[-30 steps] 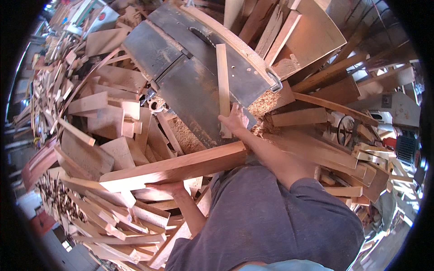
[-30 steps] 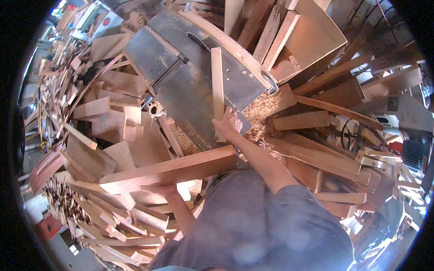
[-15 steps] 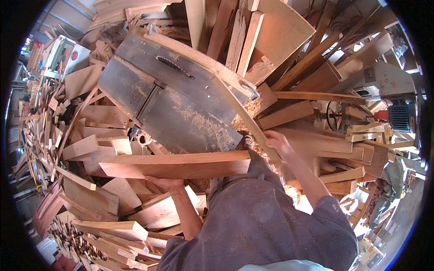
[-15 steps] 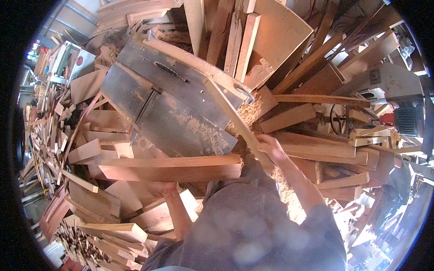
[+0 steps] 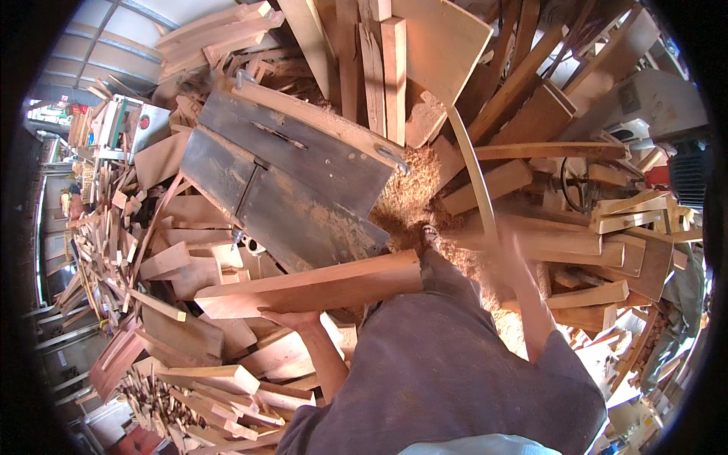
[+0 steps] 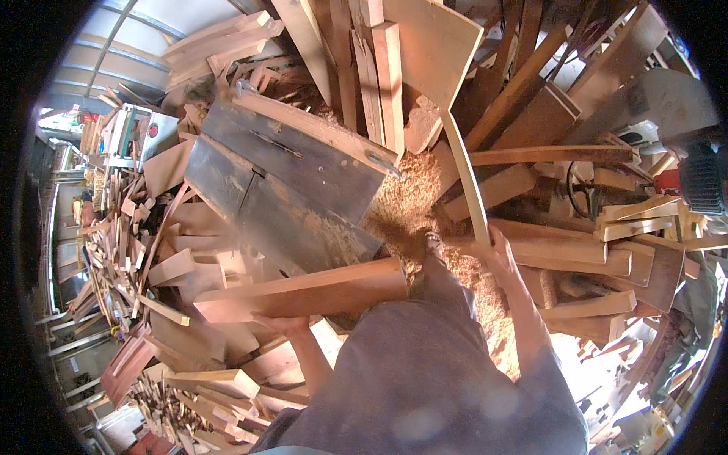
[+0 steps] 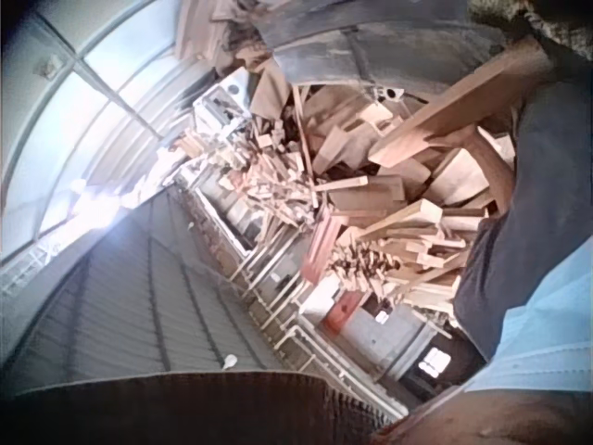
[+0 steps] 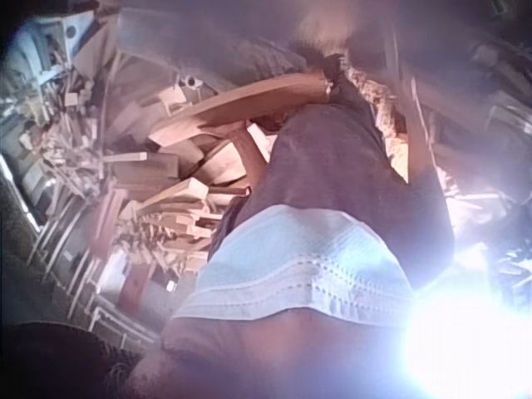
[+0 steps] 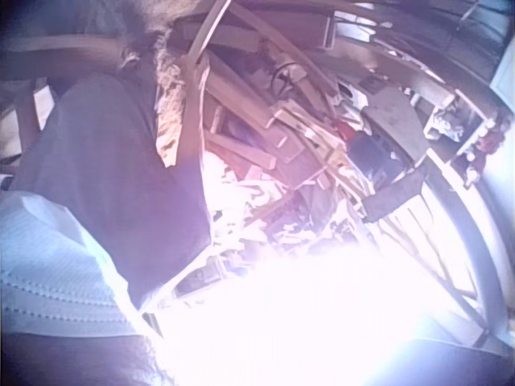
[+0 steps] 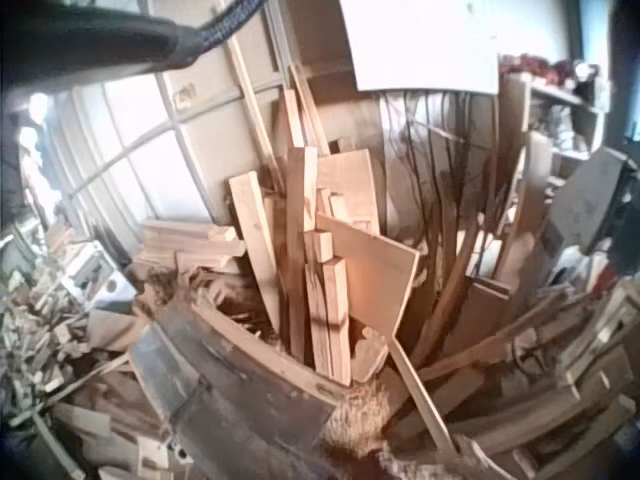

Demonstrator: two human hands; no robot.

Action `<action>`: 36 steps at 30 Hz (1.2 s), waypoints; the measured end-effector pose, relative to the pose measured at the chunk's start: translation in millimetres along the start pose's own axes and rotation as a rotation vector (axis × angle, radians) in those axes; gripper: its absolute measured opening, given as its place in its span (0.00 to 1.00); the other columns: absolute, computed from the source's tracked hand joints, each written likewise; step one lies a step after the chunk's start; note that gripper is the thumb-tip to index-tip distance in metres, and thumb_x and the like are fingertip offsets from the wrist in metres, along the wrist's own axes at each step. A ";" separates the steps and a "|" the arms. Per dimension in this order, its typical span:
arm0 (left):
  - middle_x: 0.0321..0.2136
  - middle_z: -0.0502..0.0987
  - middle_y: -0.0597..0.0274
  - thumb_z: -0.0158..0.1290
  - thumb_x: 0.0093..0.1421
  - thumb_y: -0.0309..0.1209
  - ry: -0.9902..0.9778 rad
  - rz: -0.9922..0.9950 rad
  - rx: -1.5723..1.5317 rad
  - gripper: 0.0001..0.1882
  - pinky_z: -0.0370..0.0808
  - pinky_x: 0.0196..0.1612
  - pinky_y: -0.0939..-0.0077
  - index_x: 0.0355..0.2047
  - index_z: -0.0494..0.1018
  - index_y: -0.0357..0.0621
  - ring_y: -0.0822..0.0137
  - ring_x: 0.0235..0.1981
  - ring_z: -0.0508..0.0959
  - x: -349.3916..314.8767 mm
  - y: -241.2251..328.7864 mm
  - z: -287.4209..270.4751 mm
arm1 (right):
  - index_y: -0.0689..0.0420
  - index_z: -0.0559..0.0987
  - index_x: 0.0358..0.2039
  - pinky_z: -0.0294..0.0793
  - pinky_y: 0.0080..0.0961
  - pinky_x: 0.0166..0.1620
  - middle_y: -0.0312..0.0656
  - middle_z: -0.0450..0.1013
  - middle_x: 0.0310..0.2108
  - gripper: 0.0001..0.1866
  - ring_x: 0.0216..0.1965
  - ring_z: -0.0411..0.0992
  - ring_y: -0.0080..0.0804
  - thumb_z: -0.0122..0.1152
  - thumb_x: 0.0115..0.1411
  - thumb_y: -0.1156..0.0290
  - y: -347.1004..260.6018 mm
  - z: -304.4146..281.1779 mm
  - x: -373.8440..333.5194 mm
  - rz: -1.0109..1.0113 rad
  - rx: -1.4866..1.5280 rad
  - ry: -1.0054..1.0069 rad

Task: The person selects wood boards from a pile and passes them over a jointer machine to flatten the faces.

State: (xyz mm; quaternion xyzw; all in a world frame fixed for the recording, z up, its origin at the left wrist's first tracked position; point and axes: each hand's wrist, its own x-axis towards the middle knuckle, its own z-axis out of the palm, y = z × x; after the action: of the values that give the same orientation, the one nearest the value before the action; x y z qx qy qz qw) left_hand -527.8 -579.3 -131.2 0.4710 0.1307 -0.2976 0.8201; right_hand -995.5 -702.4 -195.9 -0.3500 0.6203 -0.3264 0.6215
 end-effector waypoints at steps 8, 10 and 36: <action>0.68 0.63 0.53 0.42 0.53 0.81 0.256 0.055 0.030 0.55 0.62 0.65 0.26 0.71 0.57 0.60 0.42 0.68 0.63 -33.1 15.4 -25.1 | 0.53 0.67 0.67 0.77 0.43 0.52 0.56 0.78 0.50 0.46 0.49 0.79 0.53 0.69 0.51 0.47 -13.6 4.8 160.0 -0.171 -0.759 0.135; 0.67 0.64 0.51 0.42 0.51 0.82 0.282 0.115 0.029 0.56 0.63 0.64 0.24 0.71 0.57 0.59 0.40 0.68 0.63 -36.8 17.0 -40.5 | 0.50 0.67 0.67 0.77 0.46 0.53 0.55 0.78 0.52 0.44 0.51 0.78 0.55 0.68 0.51 0.46 -34.4 19.8 184.4 -0.142 -0.851 0.153; 0.69 0.62 0.56 0.37 0.55 0.81 0.335 0.163 -0.079 0.54 0.62 0.69 0.35 0.72 0.56 0.60 0.45 0.69 0.63 -50.3 -6.0 -114.7 | 0.62 0.77 0.44 0.72 0.31 0.34 0.43 0.72 0.28 0.21 0.30 0.69 0.31 0.69 0.57 0.59 -72.2 34.8 194.3 -0.468 -0.335 0.272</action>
State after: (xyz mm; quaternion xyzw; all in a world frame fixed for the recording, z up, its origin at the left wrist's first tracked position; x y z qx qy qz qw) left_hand -563.6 -465.7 -170.3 0.4904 0.2383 -0.1424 0.8261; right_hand -955.3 -903.6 -241.2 -0.5336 0.6456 -0.3975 0.3747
